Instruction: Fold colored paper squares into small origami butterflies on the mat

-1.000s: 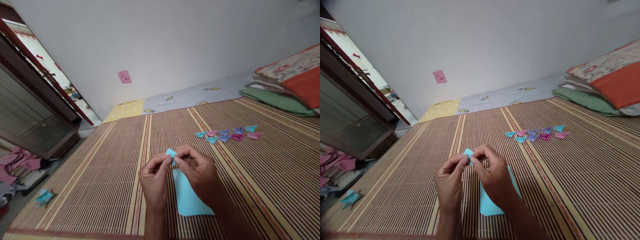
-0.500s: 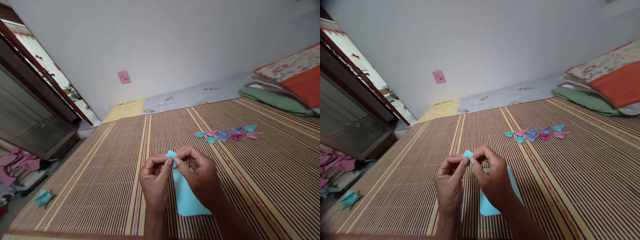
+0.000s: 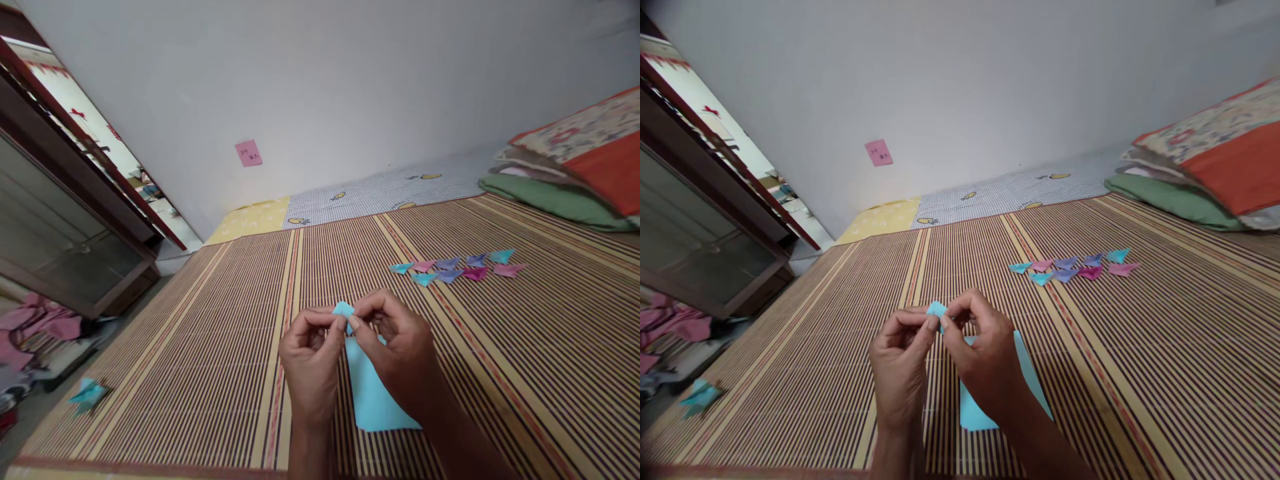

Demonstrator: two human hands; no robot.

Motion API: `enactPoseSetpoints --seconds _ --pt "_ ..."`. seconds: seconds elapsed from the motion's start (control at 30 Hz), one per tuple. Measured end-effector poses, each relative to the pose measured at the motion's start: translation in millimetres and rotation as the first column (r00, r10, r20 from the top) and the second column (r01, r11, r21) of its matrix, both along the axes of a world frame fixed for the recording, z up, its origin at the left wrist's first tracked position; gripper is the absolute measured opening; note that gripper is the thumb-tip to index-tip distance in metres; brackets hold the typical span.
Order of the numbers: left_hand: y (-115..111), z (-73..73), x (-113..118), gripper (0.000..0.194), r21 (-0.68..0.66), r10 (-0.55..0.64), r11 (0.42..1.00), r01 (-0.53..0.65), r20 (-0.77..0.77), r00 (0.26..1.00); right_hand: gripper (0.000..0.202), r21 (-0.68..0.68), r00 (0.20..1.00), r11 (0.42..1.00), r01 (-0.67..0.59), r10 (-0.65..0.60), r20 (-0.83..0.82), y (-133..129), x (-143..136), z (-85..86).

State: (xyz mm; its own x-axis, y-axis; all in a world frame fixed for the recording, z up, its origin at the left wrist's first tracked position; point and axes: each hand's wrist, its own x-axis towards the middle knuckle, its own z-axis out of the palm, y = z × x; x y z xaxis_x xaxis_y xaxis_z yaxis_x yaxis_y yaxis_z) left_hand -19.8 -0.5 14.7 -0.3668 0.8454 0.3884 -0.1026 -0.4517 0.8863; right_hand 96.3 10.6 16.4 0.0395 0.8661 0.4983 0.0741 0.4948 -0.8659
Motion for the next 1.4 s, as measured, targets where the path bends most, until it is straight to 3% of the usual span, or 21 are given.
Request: enactPoseSetpoints --seconds 0.3,0.43,0.5,0.6,0.7,1.1,1.4 --pt "0.8 -3.0 0.5 0.012 -0.040 -0.012 0.999 0.013 0.039 0.999 0.011 -0.017 1.000 1.000 -0.004 0.004 -0.002 0.8 0.6 0.8" --pt "1.6 -3.2 0.8 0.021 -0.094 -0.004 0.995 0.017 0.128 0.992 0.010 -0.057 0.998 0.998 -0.038 0.034 -0.058 3.0 2.5 -1.9" --pt "2.1 -3.3 -0.6 0.025 -0.135 -0.041 0.989 0.062 0.156 0.987 0.009 -0.065 0.995 0.997 -0.047 0.041 -0.092 4.2 3.3 -3.4" --pt "2.4 -4.6 -4.4 0.017 -0.185 -0.157 0.966 0.178 0.122 0.980 0.010 -0.089 0.990 0.993 -0.073 0.061 -0.123 4.8 4.6 -4.0" --pt "1.9 -6.4 -7.9 0.019 -0.173 -0.211 0.958 0.227 0.107 0.972 0.009 -0.110 0.985 0.987 -0.113 0.098 -0.139 3.9 6.1 -2.3" --pt "0.8 -0.5 -4.9 0.016 -0.177 -0.161 0.970 0.166 0.039 0.986 0.010 -0.102 0.987 0.987 -0.123 0.111 -0.118 2.3 7.1 3.7" --pt "-1.1 -5.8 -6.1 0.013 -0.125 -0.184 0.974 0.191 0.065 0.981 0.013 -0.076 0.987 0.988 -0.133 0.125 -0.099 1.3 7.4 4.8"
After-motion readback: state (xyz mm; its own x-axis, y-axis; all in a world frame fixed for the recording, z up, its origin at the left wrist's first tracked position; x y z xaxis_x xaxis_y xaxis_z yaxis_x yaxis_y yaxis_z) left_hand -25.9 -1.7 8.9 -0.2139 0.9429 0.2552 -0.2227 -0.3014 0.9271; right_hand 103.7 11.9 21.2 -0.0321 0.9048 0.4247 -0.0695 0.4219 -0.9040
